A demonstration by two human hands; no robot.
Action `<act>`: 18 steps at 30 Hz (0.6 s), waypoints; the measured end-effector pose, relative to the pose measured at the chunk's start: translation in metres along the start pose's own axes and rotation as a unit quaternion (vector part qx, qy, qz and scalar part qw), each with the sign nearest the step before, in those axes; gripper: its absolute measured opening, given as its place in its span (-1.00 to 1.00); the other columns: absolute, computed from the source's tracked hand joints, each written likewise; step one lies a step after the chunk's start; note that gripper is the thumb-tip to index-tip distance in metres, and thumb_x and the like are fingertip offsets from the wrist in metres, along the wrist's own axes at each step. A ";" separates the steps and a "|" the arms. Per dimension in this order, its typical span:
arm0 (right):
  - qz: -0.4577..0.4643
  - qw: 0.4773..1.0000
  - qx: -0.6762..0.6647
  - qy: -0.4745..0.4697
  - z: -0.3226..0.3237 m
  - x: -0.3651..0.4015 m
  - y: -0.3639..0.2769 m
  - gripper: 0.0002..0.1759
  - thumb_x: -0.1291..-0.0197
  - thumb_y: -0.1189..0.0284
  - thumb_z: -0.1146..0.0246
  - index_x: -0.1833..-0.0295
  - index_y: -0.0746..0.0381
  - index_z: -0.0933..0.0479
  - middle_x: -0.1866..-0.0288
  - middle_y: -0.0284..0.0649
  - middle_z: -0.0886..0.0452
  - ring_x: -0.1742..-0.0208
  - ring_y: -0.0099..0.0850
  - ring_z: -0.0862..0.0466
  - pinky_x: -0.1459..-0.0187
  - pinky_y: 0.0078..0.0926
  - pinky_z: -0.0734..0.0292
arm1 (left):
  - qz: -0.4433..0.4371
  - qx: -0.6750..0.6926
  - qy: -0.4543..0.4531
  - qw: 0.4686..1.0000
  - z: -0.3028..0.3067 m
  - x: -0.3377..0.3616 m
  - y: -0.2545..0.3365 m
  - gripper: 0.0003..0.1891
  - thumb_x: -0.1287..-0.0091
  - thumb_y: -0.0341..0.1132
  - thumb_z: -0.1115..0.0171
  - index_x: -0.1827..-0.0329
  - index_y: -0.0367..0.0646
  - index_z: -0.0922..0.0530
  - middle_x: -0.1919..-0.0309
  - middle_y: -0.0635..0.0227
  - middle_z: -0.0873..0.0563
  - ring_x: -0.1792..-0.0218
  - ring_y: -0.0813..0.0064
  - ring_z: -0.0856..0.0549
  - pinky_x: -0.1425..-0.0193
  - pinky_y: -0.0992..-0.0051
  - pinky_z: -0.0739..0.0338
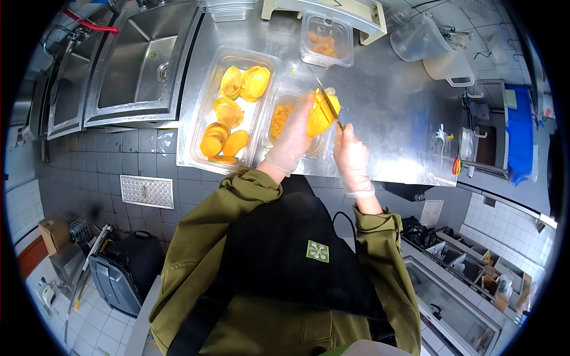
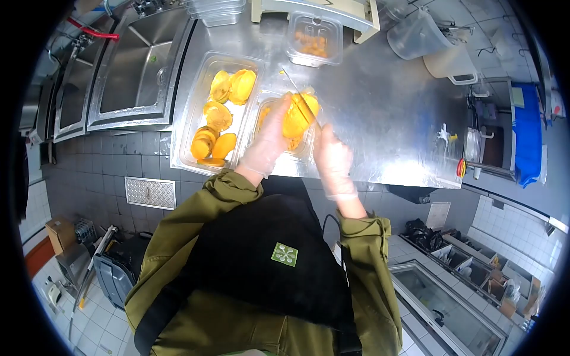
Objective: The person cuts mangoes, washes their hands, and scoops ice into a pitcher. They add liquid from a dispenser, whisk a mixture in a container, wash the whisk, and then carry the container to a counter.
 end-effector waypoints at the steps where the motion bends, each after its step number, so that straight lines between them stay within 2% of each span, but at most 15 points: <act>1: -0.015 1.000 0.011 -0.013 -0.005 0.001 0.002 -0.73 -0.23 0.36 -0.12 0.04 0.30 -0.39 0.66 -0.05 -0.53 0.61 -0.03 -0.59 0.57 -0.16 -0.50 | 0.005 -0.010 0.020 1.000 0.001 0.002 -0.002 -0.55 -0.46 -0.03 0.14 -0.16 -0.22 -0.42 -0.04 0.30 -0.59 -0.04 0.45 -0.59 -0.18 0.43 -0.44; 4: -0.046 0.997 0.011 -0.067 -0.024 0.000 0.005 -0.74 -0.25 0.35 -0.09 0.06 0.30 -0.40 0.65 -0.05 -0.54 0.59 -0.03 -0.60 0.55 -0.15 -0.51 | 0.022 -0.029 0.063 0.997 0.012 0.005 -0.012 -0.54 -0.46 -0.03 0.13 -0.16 -0.24 -0.42 -0.04 0.29 -0.59 -0.03 0.45 -0.59 -0.18 0.43 -0.44; 7: -0.028 0.999 -0.015 -0.035 -0.021 0.000 0.004 -0.89 -0.16 0.40 -0.11 0.28 0.20 -0.39 0.66 -0.03 -0.54 0.55 -0.02 -0.62 0.52 -0.15 -0.54 | 0.047 -0.018 0.077 0.996 0.026 0.001 -0.016 -0.54 -0.47 -0.03 0.14 -0.16 -0.24 -0.41 -0.04 0.28 -0.59 -0.03 0.45 -0.59 -0.17 0.43 -0.45; 10: 0.021 0.997 -0.071 0.022 0.006 0.004 -0.004 -0.80 -0.24 0.38 -0.12 0.12 0.28 -0.40 0.65 -0.02 -0.52 0.58 -0.03 -0.60 0.56 -0.16 -0.51 | 0.067 -0.003 0.097 0.993 0.022 0.007 -0.010 -0.54 -0.47 -0.03 0.15 -0.17 -0.23 -0.41 -0.04 0.28 -0.59 -0.02 0.44 -0.59 -0.17 0.43 -0.45; 12: 0.020 0.998 -0.051 0.014 0.012 0.001 -0.004 -0.80 -0.23 0.39 -0.13 0.12 0.28 -0.40 0.66 -0.01 -0.52 0.58 -0.03 -0.60 0.56 -0.17 -0.51 | 0.069 0.000 0.103 0.992 0.022 0.008 -0.009 -0.54 -0.48 -0.03 0.17 -0.17 -0.23 -0.41 -0.05 0.27 -0.58 -0.03 0.44 -0.59 -0.17 0.43 -0.45; 18: -0.003 0.999 -0.032 -0.015 0.002 -0.001 0.001 -0.79 -0.24 0.37 -0.12 0.10 0.29 -0.42 0.66 -0.01 -0.52 0.58 -0.02 -0.60 0.56 -0.16 -0.50 | 0.016 -0.021 -0.013 1.000 -0.010 0.014 0.003 -0.52 -0.49 -0.05 0.21 -0.17 -0.28 -0.40 -0.03 0.21 -0.60 -0.03 0.40 -0.60 -0.20 0.41 -0.44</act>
Point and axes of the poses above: each hand's wrist, its own x-axis away from the middle knuckle, its own z-axis out of the back of the hand, y = z × x, the point moved 9 cm from there along -x, towards the middle knuckle
